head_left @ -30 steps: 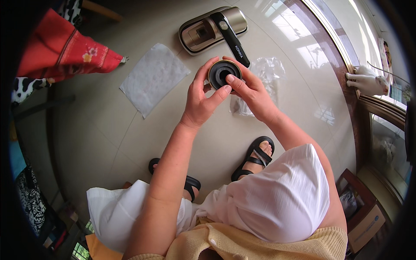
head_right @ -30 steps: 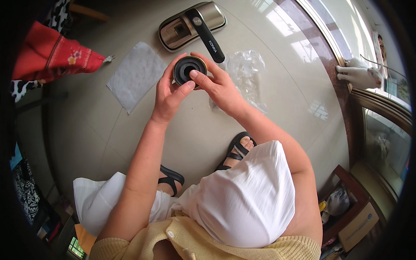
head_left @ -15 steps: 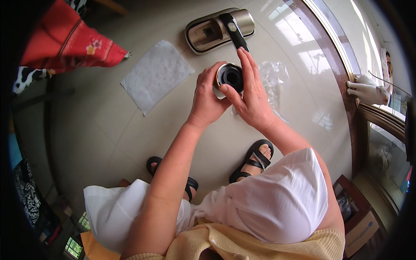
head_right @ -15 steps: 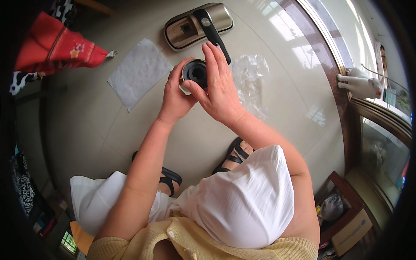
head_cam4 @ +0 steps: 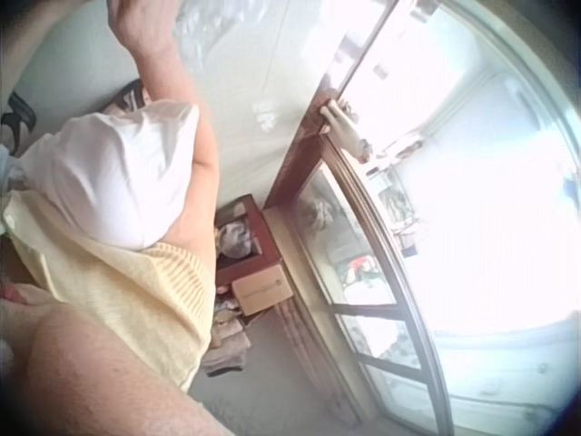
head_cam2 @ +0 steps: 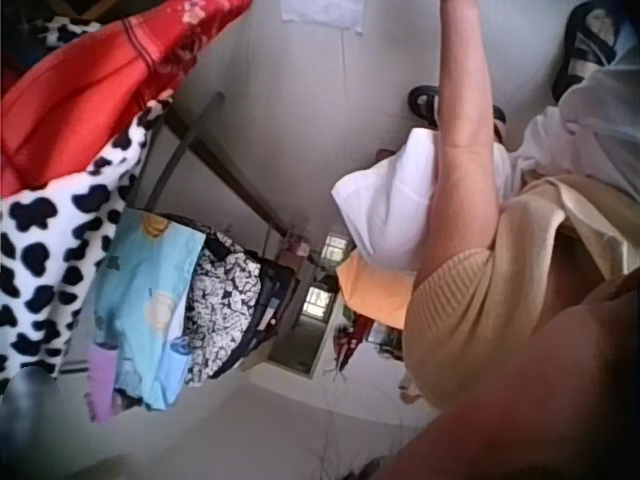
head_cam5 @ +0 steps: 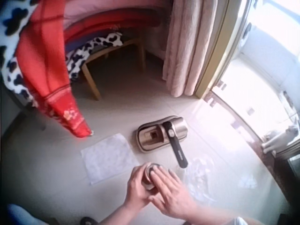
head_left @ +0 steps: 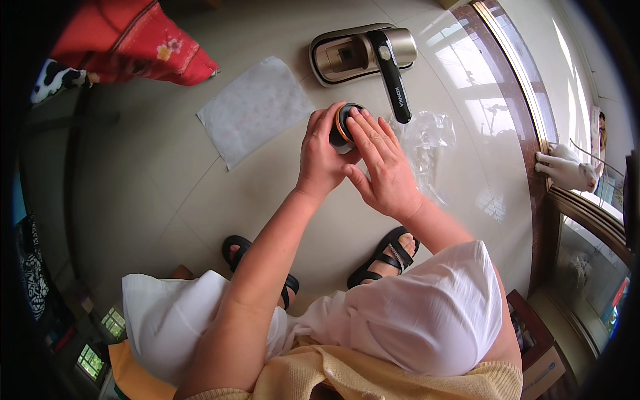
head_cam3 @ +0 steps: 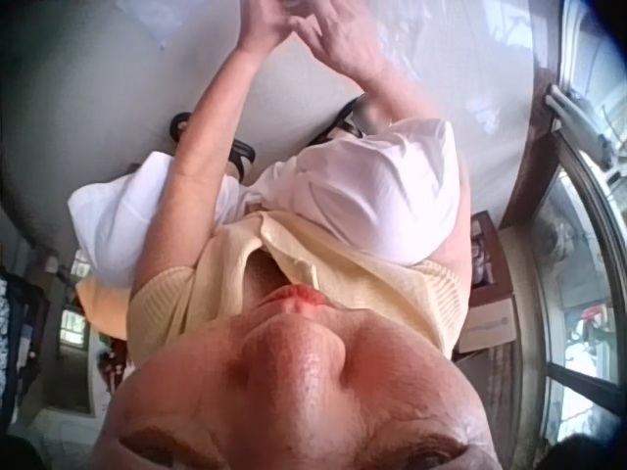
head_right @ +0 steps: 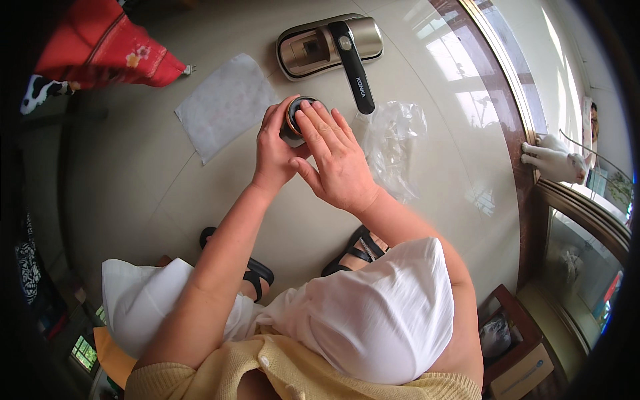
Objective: The person unpacks a small cylindrical filter component from a plastic bag and places it into a silver and black electric kettle. The person then secures the filter into the kettle's base and lifts the kettle to inspect the assembly.
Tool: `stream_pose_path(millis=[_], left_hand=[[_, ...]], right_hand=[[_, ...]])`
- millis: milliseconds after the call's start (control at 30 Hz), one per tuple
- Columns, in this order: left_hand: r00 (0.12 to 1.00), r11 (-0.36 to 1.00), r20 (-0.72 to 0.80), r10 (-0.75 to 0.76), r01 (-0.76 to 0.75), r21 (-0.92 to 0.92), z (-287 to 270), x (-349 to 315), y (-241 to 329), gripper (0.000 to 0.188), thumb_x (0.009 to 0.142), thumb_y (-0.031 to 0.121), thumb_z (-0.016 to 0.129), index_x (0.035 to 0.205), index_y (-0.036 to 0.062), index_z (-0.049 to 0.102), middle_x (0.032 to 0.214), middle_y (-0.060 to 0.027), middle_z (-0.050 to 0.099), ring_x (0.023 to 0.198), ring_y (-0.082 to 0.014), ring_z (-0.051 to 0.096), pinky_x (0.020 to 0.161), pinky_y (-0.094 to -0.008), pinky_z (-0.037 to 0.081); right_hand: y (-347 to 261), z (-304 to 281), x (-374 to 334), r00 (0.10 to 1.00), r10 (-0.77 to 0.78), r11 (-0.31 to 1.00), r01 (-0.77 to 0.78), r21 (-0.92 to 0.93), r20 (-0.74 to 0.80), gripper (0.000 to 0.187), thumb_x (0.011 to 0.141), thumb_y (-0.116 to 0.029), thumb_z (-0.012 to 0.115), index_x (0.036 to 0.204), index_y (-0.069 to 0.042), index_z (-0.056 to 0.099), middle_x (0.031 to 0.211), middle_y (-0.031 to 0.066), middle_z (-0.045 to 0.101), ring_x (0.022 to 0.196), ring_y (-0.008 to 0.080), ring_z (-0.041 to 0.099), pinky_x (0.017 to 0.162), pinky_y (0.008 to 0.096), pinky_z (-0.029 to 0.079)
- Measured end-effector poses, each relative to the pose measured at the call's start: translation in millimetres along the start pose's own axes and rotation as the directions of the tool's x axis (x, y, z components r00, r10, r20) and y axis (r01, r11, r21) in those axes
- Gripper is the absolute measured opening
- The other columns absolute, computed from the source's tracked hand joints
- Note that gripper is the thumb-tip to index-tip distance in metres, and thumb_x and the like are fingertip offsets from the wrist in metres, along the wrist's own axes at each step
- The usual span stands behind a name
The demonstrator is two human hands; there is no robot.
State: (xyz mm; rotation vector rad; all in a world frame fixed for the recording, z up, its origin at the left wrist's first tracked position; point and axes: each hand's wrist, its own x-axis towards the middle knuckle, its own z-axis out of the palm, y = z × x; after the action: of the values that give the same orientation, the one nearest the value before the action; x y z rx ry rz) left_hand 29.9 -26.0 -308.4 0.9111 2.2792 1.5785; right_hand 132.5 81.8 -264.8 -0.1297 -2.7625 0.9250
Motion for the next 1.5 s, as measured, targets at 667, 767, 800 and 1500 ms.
stream_pose_path(millis=[667, 767, 800, 1500], left_hand=[[0.899, 0.651, 0.261, -0.353, 0.436, -0.621, -49, 17, -15, 0.065, 0.07, 0.008, 0.077, 0.127, 0.0034, 0.046, 0.116, -0.006, 0.056, 0.11, -0.018, 0.053, 0.099, -0.033, 0.043], [0.883, 0.607, 0.305, -0.357, 0.467, -0.643, -58, 18, -11, 0.063, 0.069, 0.009, 0.078, 0.125, 0.0039, 0.049, 0.117, -0.005, 0.056, 0.11, -0.0172, 0.053, 0.099, -0.0337, 0.043], [0.896, 0.671, 0.29, -0.336, 0.443, -0.594, -61, 18, -7, 0.064, 0.069, 0.01, 0.078, 0.125, 0.0041, 0.049, 0.117, -0.0054, 0.056, 0.11, -0.0174, 0.053, 0.099, -0.0338, 0.043], [0.885, 0.563, 0.433, -0.174, 0.45, -0.693, -75, 35, 45, 0.069, 0.071, 0.024, 0.074, 0.132, 0.0022, 0.048, 0.12, -0.0155, 0.058, 0.109, -0.0308, 0.059, 0.073, -0.0403, 0.056]], right_hand=[[135, 7, 55, 0.654, 0.65, 0.252, -0.666, 0.702, 0.386, 0.023, 0.079, -0.011, 0.07, 0.087, -0.003, 0.051, 0.071, 0.0054, 0.058, 0.055, 0.012, 0.056, 0.049, 0.0272, 0.045], [134, -3, 63, 0.696, 0.647, 0.361, -0.639, 0.679, 0.311, 0.021, 0.077, -0.01, 0.068, 0.083, -0.003, 0.049, 0.059, 0.0031, 0.052, 0.044, 0.0116, 0.049, 0.041, 0.0278, 0.037], [131, -11, 59, 0.717, 0.627, 0.397, -0.631, 0.666, 0.305, 0.021, 0.076, -0.01, 0.068, 0.081, -0.004, 0.049, 0.059, 0.0027, 0.052, 0.045, 0.0109, 0.049, 0.042, 0.0273, 0.036], [23, -91, -25, 0.677, 0.705, 0.426, -0.643, 0.636, 0.213, 0.023, 0.077, -0.009, 0.068, 0.094, -0.001, 0.056, 0.061, -0.0001, 0.051, 0.046, 0.008, 0.05, 0.043, 0.0249, 0.039]])
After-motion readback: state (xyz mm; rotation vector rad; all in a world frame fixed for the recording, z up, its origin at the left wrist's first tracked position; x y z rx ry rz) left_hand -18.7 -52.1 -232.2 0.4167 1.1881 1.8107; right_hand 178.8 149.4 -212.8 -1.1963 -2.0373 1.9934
